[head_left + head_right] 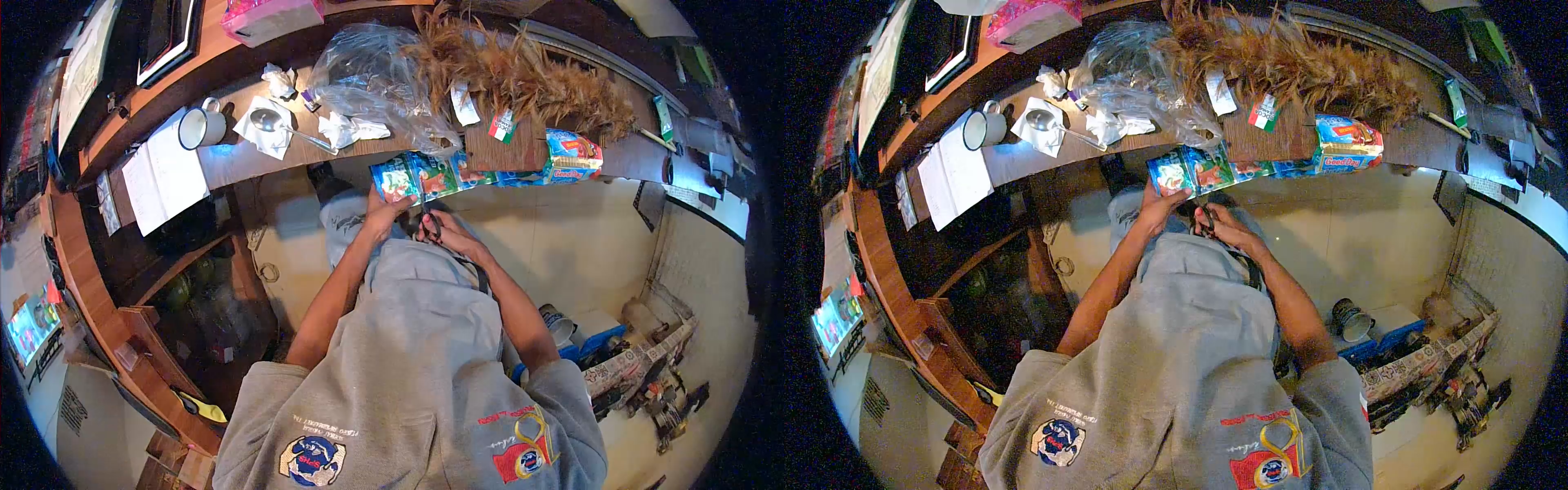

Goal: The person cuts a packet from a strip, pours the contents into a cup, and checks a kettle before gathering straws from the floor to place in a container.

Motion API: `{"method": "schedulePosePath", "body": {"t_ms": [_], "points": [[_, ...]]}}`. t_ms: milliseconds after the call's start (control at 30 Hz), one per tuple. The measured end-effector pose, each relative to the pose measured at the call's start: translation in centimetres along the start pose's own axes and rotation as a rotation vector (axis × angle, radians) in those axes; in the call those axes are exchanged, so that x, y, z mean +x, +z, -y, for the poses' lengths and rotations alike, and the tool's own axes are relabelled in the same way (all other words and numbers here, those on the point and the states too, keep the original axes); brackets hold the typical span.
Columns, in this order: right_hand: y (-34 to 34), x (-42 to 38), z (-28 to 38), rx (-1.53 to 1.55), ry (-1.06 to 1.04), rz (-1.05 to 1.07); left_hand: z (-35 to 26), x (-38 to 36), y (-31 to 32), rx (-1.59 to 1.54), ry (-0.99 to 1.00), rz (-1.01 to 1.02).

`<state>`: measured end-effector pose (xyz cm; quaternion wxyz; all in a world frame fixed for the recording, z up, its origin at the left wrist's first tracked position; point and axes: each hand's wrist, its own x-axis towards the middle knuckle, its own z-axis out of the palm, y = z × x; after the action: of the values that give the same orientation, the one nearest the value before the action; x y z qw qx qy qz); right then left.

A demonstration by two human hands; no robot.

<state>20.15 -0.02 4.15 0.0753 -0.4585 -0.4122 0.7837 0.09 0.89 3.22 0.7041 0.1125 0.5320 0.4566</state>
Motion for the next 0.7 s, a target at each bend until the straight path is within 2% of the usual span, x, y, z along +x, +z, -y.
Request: {"method": "schedulePosePath", "body": {"t_ms": [167,267,567,667,700], "points": [[0.0,-0.1,0.1,-0.084,-0.021,-0.041,0.4,0.3,-0.1,-0.015,-0.031,-0.02],[0.3,-0.2,0.0,0.009,-0.082,-0.023,-0.1,0.0,0.1,0.0,-0.036,0.006],[-0.3,-0.8,0.8,-0.022,0.058,0.009,0.2,-0.5,-0.2,0.027,-0.007,-0.001],[-1.5,-1.6,-0.2,-0.159,0.043,0.075,0.8,-0.3,-0.7,0.009,-0.076,-0.105],[-1.7,-2.7,1.7,-0.21,0.083,0.093,-0.5,-1.3,0.3,0.013,-0.077,-0.126]]}}
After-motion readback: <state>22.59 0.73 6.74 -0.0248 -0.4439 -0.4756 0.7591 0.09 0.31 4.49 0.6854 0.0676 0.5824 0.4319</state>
